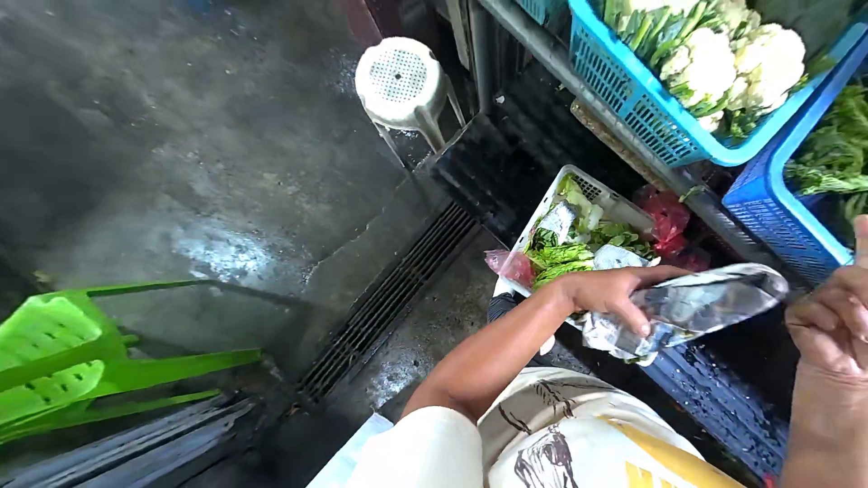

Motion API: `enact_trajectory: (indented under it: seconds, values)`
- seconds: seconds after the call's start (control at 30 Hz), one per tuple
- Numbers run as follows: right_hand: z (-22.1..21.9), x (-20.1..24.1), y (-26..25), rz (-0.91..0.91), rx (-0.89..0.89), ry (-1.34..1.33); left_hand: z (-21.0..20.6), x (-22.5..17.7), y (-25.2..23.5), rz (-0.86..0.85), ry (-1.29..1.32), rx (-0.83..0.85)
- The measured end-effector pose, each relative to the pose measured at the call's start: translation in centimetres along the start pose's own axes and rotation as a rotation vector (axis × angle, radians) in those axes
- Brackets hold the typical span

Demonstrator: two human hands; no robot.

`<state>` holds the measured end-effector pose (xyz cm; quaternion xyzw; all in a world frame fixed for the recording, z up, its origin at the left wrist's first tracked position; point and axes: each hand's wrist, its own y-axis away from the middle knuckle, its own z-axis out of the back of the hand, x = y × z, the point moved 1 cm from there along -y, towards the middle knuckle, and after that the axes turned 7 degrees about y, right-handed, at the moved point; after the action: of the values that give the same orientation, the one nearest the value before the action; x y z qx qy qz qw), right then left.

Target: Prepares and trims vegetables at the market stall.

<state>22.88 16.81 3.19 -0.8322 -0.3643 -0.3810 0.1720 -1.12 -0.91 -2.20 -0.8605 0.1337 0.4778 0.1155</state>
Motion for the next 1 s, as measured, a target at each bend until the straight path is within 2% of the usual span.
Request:
enact_trajectory:
  seconds: [0.1, 0.2, 0.27, 0.4, 0.5, 0.63, 0.73, 0.8, 0.87, 0.93, 1.0]
  values:
    - [-0.6, -0.1, 0.8, -0.083, -0.139, 0.616, 0.3, 0.1, 0.8, 0.055, 0.135, -0.202]
    - [-2.0, -3.7, 1.4, -0.252, -0.257, 0.941, 0.1, 1.2, -0.3, 0.133, 0.179, -0.382]
    - [-2.5, -6.7, 1.3, -0.323, -0.312, 0.951, -0.1, 2.2, -1.1, 0.174, 0.130, -0.422]
    - [-2.4, -9.9, 0.8, -0.319, -0.369, 0.907, -0.3, 3.8, -2.4, 0.178, -0.051, -0.485]
    - [-1.8, -10.9, 0.5, -0.290, -0.313, 0.898, 0.0, 3.7, -3.0, 0.236, -0.421, -0.579]
    - [-0.6, -11.6, 0.6, -0.310, -0.275, 0.735, -0.1, 1.7, -3.2, 0.319, -0.934, -0.502]
    - [0.8, -11.3, 0.7, -0.428, -0.127, 0.790, 0.4, -0.7, -3.4, 0.440, -1.085, -0.490]
    - [1.2, -10.8, 0.8, -0.496, -0.005, 0.836, 1.8, -2.3, -3.9, 0.460, -0.926, -0.630]
    - [1.4, -10.4, 1.2, -0.516, 0.049, 0.790, 3.4, -2.4, -4.5, 0.366, -0.539, -0.842]
    - [1.3, -9.9, 1.7, -0.502, -0.001, 0.655, 4.6, -1.4, -5.2, 0.200, 0.004, -1.023]
    - [1.6, -9.8, 2.0, -0.442, -0.120, 0.551, 4.9, 0.0, -5.7, 0.071, 0.214, -1.080]
